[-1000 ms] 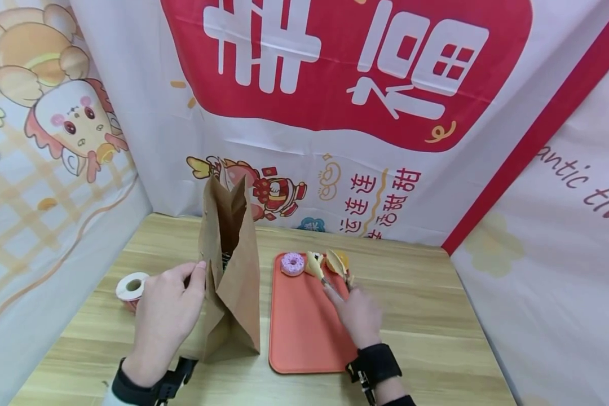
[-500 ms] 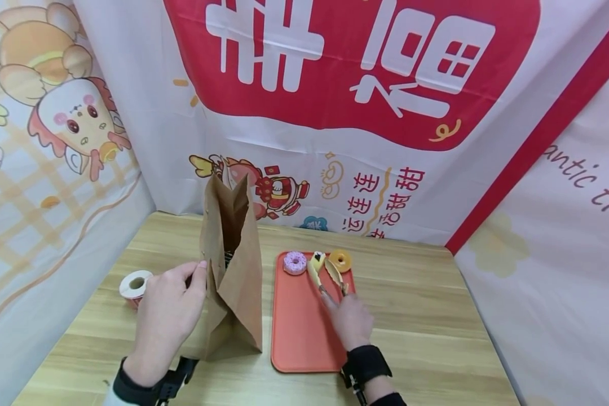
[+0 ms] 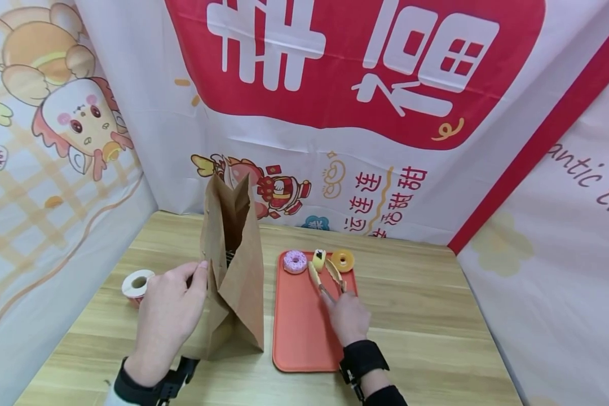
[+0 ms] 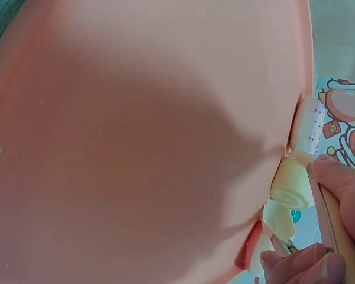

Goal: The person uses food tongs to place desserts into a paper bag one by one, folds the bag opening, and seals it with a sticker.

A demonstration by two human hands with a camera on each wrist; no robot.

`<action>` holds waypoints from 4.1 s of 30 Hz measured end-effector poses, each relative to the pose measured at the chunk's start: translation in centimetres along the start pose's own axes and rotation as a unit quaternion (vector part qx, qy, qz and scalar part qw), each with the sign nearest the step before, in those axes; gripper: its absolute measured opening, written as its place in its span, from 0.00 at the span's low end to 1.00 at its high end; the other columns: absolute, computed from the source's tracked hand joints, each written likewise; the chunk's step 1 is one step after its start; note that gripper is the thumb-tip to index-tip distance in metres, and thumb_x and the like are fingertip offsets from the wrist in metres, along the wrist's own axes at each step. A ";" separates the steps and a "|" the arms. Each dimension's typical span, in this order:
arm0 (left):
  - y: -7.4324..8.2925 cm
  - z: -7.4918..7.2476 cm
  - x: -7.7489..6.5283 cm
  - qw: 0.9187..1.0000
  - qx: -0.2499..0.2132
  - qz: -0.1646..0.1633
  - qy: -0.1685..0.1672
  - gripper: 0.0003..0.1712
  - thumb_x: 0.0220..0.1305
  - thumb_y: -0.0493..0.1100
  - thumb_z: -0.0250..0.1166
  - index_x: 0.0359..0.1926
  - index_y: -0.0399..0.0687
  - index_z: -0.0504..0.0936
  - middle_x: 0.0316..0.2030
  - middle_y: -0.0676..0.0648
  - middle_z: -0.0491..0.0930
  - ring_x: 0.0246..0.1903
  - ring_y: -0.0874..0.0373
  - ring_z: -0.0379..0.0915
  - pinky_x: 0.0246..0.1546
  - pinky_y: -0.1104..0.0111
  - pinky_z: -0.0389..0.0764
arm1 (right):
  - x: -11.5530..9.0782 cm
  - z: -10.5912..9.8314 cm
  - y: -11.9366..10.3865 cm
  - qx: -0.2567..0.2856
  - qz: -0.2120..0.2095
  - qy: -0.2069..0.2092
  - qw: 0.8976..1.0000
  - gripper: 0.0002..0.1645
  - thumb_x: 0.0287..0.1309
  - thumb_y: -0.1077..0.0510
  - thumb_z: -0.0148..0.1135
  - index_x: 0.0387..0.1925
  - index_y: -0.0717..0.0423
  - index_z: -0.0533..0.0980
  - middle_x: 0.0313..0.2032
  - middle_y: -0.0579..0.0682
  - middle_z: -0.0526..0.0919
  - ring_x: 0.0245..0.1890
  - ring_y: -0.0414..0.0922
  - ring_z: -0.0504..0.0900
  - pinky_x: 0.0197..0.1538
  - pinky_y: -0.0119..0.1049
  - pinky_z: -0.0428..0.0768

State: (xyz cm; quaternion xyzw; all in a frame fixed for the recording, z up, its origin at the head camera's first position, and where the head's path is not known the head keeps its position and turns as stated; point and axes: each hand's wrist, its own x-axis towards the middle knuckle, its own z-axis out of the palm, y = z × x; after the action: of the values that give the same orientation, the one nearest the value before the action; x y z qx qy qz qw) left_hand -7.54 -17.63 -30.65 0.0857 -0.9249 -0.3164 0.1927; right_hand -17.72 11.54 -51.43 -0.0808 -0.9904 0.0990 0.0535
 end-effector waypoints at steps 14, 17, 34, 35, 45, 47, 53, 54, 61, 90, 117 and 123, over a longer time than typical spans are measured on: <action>0.0 0.1 0.1 1.000 -0.005 0.000 0.000 0.26 0.75 0.49 0.51 0.15 0.52 0.68 0.12 0.51 0.64 0.22 0.49 0.70 0.19 0.60 0.66 | -0.3 -1.0 0.7 0.048 0.006 -0.005 0.999 0.39 0.59 0.27 0.57 0.21 0.60 0.72 0.16 0.57 0.74 0.17 0.55 0.78 0.17 0.51 0.72; 0.0 0.1 0.1 1.000 -0.004 -0.001 0.003 0.26 0.75 0.49 0.52 0.15 0.53 0.69 0.12 0.51 0.64 0.21 0.49 0.69 0.19 0.60 0.65 | -0.4 -1.2 0.7 0.055 0.006 -0.002 0.998 0.39 0.59 0.27 0.57 0.21 0.59 0.73 0.16 0.58 0.75 0.17 0.56 0.78 0.17 0.51 0.71; 0.0 0.0 0.0 1.000 -0.013 -0.006 0.003 0.26 0.75 0.48 0.51 0.16 0.51 0.70 0.12 0.51 0.63 0.18 0.51 0.66 0.17 0.62 0.63 | -0.4 -1.9 1.2 0.106 0.014 -0.006 0.994 0.40 0.56 0.24 0.56 0.20 0.58 0.73 0.19 0.59 0.78 0.19 0.56 0.80 0.17 0.51 0.71; 0.0 0.0 0.0 1.000 -0.012 -0.007 0.003 0.26 0.75 0.48 0.51 0.16 0.51 0.70 0.12 0.51 0.63 0.18 0.51 0.66 0.17 0.62 0.63 | -0.4 -1.9 1.2 0.110 0.014 -0.006 0.994 0.40 0.57 0.24 0.56 0.20 0.58 0.73 0.19 0.59 0.78 0.19 0.56 0.80 0.17 0.52 0.71; 0.1 -0.1 -0.1 1.000 -0.014 -0.011 -0.004 0.27 0.75 0.49 0.50 0.16 0.50 0.68 0.12 0.51 0.62 0.17 0.52 0.65 0.16 0.62 0.62 | -0.7 -2.0 1.2 0.122 -0.013 0.000 0.992 0.38 0.62 0.30 0.55 0.19 0.60 0.73 0.17 0.59 0.75 0.18 0.58 0.79 0.19 0.52 0.73; 0.1 -0.1 -0.1 1.000 -0.013 -0.011 -0.004 0.27 0.76 0.49 0.50 0.16 0.50 0.68 0.12 0.51 0.62 0.17 0.52 0.66 0.16 0.62 0.62 | -0.8 -2.0 1.2 0.125 -0.014 -0.004 0.992 0.39 0.63 0.29 0.54 0.20 0.61 0.73 0.18 0.59 0.75 0.19 0.58 0.79 0.21 0.52 0.74; 0.1 -0.1 -0.1 1.000 -0.009 -0.008 -0.001 0.27 0.75 0.50 0.50 0.16 0.51 0.69 0.11 0.51 0.62 0.19 0.51 0.67 0.18 0.62 0.63 | -1.0 -2.0 1.2 0.122 -0.024 -0.017 0.992 0.39 0.66 0.29 0.50 0.21 0.61 0.73 0.20 0.58 0.75 0.21 0.58 0.79 0.24 0.53 0.75; 0.1 0.0 -0.1 1.000 -0.009 -0.008 -0.001 0.27 0.76 0.50 0.50 0.16 0.51 0.68 0.11 0.51 0.62 0.18 0.51 0.67 0.17 0.62 0.63 | -1.0 -2.0 1.2 0.123 -0.025 -0.017 0.992 0.39 0.66 0.30 0.50 0.21 0.61 0.73 0.20 0.58 0.76 0.22 0.58 0.79 0.25 0.53 0.76; 0.1 0.0 -0.1 1.000 -0.008 -0.007 0.000 0.27 0.75 0.50 0.50 0.16 0.51 0.69 0.11 0.51 0.62 0.18 0.51 0.67 0.17 0.62 0.63 | -1.4 -2.8 0.8 0.146 -0.010 -0.037 0.989 0.41 0.66 0.26 0.44 0.19 0.58 0.71 0.18 0.54 0.73 0.18 0.53 0.76 0.21 0.49 0.73; 0.2 -0.4 0.1 1.000 -0.004 -0.011 -0.010 0.23 0.75 0.51 0.51 0.24 0.51 0.80 0.16 0.49 0.71 0.25 0.47 0.73 0.23 0.55 0.70 | -3.0 -12.8 -4.4 0.263 -0.080 0.035 0.961 0.40 0.62 0.22 0.42 0.31 0.54 0.73 0.15 0.47 0.67 0.12 0.44 0.67 0.16 0.39 0.63; -0.1 -0.3 0.3 1.000 -0.005 0.000 -0.006 0.21 0.75 0.50 0.52 0.28 0.49 0.84 0.18 0.49 0.74 0.27 0.46 0.76 0.23 0.53 0.72 | -3.5 -20.3 -10.1 0.157 -0.187 0.056 0.968 0.44 0.58 0.18 0.39 0.31 0.55 0.72 0.13 0.45 0.67 0.11 0.41 0.67 0.15 0.37 0.65; -0.1 -0.2 0.4 1.000 -0.007 -0.001 -0.012 0.21 0.75 0.50 0.51 0.30 0.48 0.84 0.20 0.48 0.76 0.28 0.45 0.77 0.24 0.51 0.73 | -3.8 -21.3 -11.9 0.094 -0.218 0.100 0.966 0.42 0.59 0.20 0.43 0.28 0.55 0.69 0.11 0.46 0.64 0.08 0.42 0.63 0.12 0.36 0.61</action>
State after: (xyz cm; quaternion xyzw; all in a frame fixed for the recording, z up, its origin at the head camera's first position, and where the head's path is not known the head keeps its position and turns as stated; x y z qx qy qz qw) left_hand -7.80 -17.96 -30.44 0.0814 -0.9247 -0.3240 0.1823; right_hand -13.15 3.39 -28.63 0.1326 -0.9599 0.1693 0.1798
